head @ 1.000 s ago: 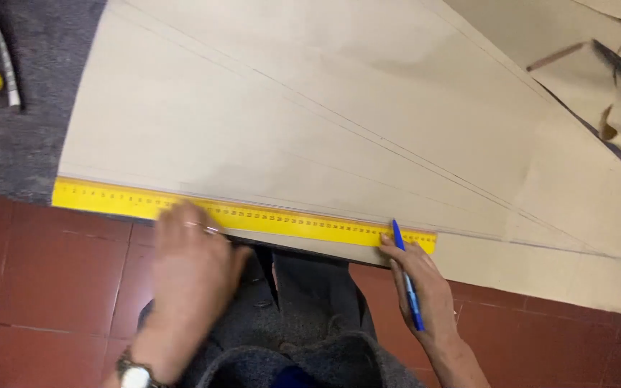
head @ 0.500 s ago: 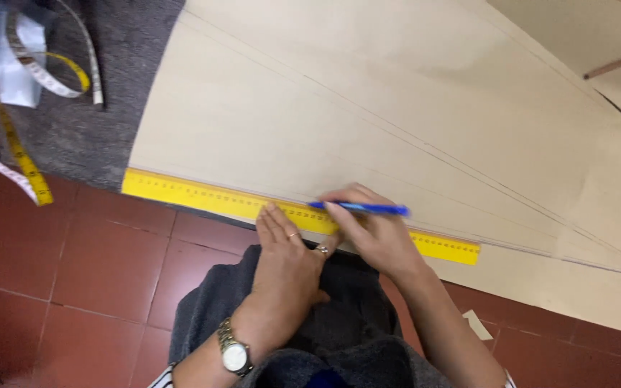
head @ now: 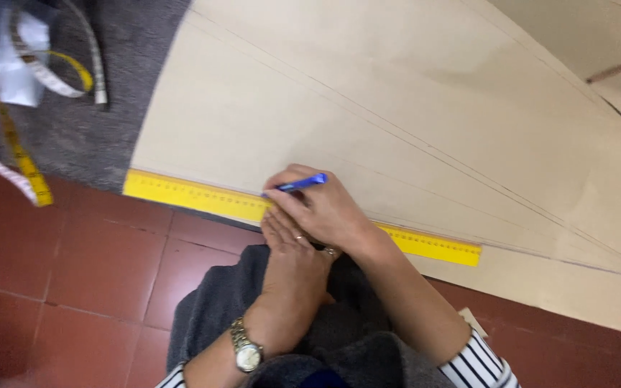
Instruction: The person is using a ruler and a pen to draw lines and mark measurements on pattern paper to create a garment template.
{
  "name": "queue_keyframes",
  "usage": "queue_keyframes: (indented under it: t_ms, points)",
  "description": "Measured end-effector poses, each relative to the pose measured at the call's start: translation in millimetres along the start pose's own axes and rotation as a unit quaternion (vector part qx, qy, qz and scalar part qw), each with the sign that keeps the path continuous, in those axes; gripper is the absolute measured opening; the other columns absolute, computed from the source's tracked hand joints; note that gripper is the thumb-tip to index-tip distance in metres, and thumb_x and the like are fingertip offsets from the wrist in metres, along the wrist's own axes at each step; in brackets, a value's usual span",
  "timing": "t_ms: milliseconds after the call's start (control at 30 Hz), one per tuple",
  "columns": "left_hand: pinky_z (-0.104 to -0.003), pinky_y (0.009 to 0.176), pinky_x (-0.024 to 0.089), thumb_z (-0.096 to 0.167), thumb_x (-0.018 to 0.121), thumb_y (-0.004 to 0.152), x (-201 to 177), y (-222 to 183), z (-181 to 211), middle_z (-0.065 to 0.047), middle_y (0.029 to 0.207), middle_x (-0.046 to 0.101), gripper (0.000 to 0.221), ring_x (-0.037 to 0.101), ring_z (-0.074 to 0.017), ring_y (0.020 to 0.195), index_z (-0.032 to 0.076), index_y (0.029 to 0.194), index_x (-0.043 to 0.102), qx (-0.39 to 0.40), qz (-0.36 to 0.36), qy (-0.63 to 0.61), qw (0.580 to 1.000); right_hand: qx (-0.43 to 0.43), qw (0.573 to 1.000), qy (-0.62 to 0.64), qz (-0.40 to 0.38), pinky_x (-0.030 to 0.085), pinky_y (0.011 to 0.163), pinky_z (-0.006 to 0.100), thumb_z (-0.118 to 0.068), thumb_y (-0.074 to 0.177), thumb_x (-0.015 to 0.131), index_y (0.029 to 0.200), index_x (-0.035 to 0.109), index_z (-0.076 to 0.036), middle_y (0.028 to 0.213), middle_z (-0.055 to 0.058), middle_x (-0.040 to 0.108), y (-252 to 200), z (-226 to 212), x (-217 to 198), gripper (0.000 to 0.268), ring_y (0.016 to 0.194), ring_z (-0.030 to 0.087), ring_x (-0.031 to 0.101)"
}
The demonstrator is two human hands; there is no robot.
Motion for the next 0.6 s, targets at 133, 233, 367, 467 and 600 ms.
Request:
queue_keyframes:
  t_ms: [133,233,367,467,600]
  points:
    - [-0.070,0.094,0.037,0.094,0.061,0.050,-17,-4,-6,-0.060,0.123,0.037,0.116,0.047,-0.0694,0.113,0.046,0.145,0.015,0.027,0.024,0.001,0.999,0.054,0.998,-0.044,0.009,0.046,0.077,0.032,-0.022,0.097,0.050,0.093,0.062,-0.005,0.091,0.009,0.065,-67,12,-54,0.022,0.084,0.022,0.062]
    - [-0.066,0.094,0.039,0.091,0.059,0.058,-25,-3,-9,-0.058,0.125,0.037,0.112,0.047,-0.0674,0.115,0.058,0.145,-0.004,0.047,-0.045,0.017,0.998,0.183,0.982,-0.036,0.043,0.045,0.076,0.027,-0.025,0.097,0.048,0.096,0.063,-0.007,0.091,0.004,0.065,-125,24,-94,0.024,0.085,0.016,0.061]
    - [-0.065,0.093,0.042,0.094,0.054,0.060,-27,-2,-9,-0.059,0.121,0.038,0.113,0.049,-0.0674,0.112,0.056,0.146,-0.009,0.047,-0.052,0.049,0.996,0.344,0.918,-0.007,0.198,0.060,0.070,0.027,-0.020,0.097,0.051,0.094,0.062,-0.005,0.082,0.005,0.063,-198,55,-137,0.019,0.075,0.015,0.066]
    - [-0.064,0.093,0.043,0.095,0.054,0.058,-24,-2,-8,-0.058,0.120,0.039,0.115,0.050,-0.0664,0.112,0.056,0.145,-0.010,0.043,-0.043,0.063,0.996,0.409,0.872,0.017,0.269,0.062,0.071,0.030,-0.021,0.097,0.051,0.097,0.057,-0.003,0.083,0.009,0.059,-228,68,-151,0.018,0.077,0.023,0.072]
    - [-0.062,0.091,0.045,0.099,0.051,0.052,-18,-2,-6,-0.056,0.118,0.043,0.119,0.052,-0.0637,0.110,0.057,0.144,-0.013,0.027,-0.011,0.103,0.994,0.409,0.866,0.021,0.287,0.064,0.072,0.032,-0.022,0.097,0.051,0.099,0.056,-0.002,0.082,0.010,0.053,-233,68,-153,0.021,0.077,0.025,0.073]
Point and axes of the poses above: each hand's wrist, its own y-axis towards the middle knuckle, its own x-axis out of the palm, z = x × y, the point moved 3 cm from there along y, towards the middle knuckle
